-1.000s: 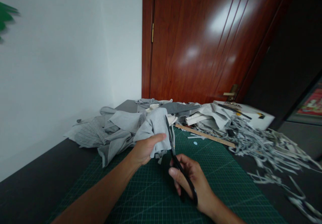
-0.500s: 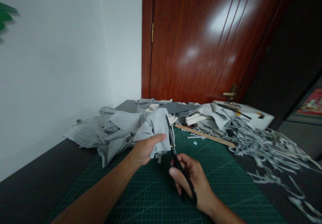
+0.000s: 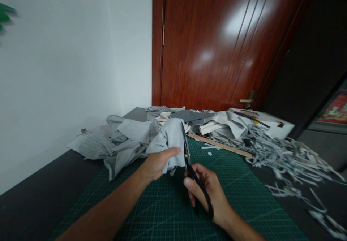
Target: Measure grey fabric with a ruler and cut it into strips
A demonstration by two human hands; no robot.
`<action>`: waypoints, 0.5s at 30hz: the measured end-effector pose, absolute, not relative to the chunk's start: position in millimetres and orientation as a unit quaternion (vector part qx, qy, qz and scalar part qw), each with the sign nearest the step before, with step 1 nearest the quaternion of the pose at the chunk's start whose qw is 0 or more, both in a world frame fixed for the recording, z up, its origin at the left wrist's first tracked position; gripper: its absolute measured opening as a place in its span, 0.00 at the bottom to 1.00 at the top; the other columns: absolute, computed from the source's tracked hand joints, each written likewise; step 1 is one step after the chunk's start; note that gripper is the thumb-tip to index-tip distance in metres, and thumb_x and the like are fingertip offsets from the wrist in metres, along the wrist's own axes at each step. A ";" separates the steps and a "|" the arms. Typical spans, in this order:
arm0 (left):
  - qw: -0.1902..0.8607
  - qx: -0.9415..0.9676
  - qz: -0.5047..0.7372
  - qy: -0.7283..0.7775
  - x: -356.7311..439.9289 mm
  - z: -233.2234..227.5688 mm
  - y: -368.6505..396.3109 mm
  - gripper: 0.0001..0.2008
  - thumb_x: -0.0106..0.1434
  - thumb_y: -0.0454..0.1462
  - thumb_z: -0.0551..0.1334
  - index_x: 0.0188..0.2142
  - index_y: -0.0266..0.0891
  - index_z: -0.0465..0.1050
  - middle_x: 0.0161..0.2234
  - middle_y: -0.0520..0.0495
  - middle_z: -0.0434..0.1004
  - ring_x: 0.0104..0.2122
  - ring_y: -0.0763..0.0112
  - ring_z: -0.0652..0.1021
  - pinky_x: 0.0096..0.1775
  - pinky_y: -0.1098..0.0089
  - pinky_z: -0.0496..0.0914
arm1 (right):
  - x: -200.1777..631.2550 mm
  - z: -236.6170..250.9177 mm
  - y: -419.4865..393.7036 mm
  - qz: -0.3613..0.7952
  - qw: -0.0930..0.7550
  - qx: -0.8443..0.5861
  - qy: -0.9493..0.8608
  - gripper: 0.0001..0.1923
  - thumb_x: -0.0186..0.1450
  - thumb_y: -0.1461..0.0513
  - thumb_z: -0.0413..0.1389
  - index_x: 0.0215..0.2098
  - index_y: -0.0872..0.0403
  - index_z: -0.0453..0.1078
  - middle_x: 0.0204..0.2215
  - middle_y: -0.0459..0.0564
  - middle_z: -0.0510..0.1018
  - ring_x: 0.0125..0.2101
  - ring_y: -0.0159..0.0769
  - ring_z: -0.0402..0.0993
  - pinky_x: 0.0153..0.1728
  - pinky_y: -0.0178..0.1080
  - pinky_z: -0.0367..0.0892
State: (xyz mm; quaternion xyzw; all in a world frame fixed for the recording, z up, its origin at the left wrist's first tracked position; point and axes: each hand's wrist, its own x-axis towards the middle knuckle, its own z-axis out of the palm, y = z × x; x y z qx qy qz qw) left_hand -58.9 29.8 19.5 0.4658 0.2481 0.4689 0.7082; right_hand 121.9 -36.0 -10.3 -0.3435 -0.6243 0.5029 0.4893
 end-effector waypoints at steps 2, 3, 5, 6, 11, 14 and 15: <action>0.706 0.466 0.469 0.252 -59.0 20.4 29.8 0.15 0.57 0.41 0.75 0.37 0.29 0.85 0.32 0.36 0.87 0.34 0.52 0.87 0.39 0.61 0.79 | 121.8 -8.6 -36.5 0.496 0.483 -0.351 -0.631 0.24 0.65 0.44 0.68 0.37 0.53 0.68 0.16 0.37 0.69 0.14 0.26 0.62 0.16 0.29 0.59; 0.706 0.466 0.469 0.253 -58.9 20.8 29.8 0.14 0.57 0.41 0.75 0.36 0.29 0.85 0.31 0.36 0.87 0.33 0.52 0.86 0.39 0.61 0.79 | 121.8 -7.9 -36.6 0.492 0.481 -0.354 -0.634 0.24 0.65 0.43 0.67 0.37 0.53 0.67 0.16 0.37 0.68 0.14 0.26 0.62 0.16 0.29 0.59; 0.705 0.465 0.470 0.257 -58.5 21.7 29.9 0.14 0.56 0.40 0.75 0.35 0.29 0.85 0.30 0.36 0.87 0.32 0.52 0.86 0.39 0.61 0.79 | 121.7 -7.0 -36.6 0.488 0.478 -0.360 -0.635 0.25 0.65 0.42 0.66 0.37 0.53 0.67 0.16 0.36 0.67 0.14 0.26 0.61 0.16 0.29 0.58; 0.704 0.464 0.471 0.259 -58.3 22.1 29.9 0.13 0.56 0.40 0.75 0.35 0.29 0.85 0.30 0.36 0.87 0.32 0.53 0.86 0.38 0.62 0.79 | 121.6 -6.9 -36.5 0.487 0.477 -0.364 -0.634 0.25 0.65 0.41 0.65 0.37 0.53 0.67 0.16 0.36 0.67 0.14 0.26 0.60 0.16 0.29 0.58; 0.699 0.458 0.480 0.266 -58.0 23.0 29.0 0.12 0.55 0.39 0.76 0.34 0.30 0.85 0.29 0.38 0.87 0.30 0.55 0.86 0.35 0.64 0.78 | 121.5 -9.2 -35.5 0.482 0.484 -0.375 -0.627 0.25 0.64 0.43 0.68 0.37 0.53 0.68 0.16 0.35 0.67 0.13 0.26 0.61 0.15 0.29 0.57; 0.698 0.453 0.482 0.272 -57.9 22.3 28.9 0.11 0.54 0.37 0.76 0.34 0.30 0.85 0.29 0.37 0.87 0.28 0.56 0.85 0.34 0.64 0.78 | 122.0 -10.6 -35.0 0.485 0.495 -0.370 -0.619 0.24 0.62 0.44 0.69 0.37 0.53 0.69 0.16 0.36 0.68 0.13 0.26 0.61 0.15 0.29 0.57; 0.699 0.452 0.483 0.273 -57.7 21.8 29.0 0.11 0.54 0.36 0.76 0.35 0.29 0.85 0.29 0.37 0.87 0.28 0.56 0.85 0.34 0.64 0.78 | 122.3 -10.8 -34.9 0.487 0.498 -0.367 -0.617 0.24 0.62 0.44 0.70 0.37 0.53 0.69 0.16 0.36 0.68 0.13 0.26 0.61 0.15 0.29 0.57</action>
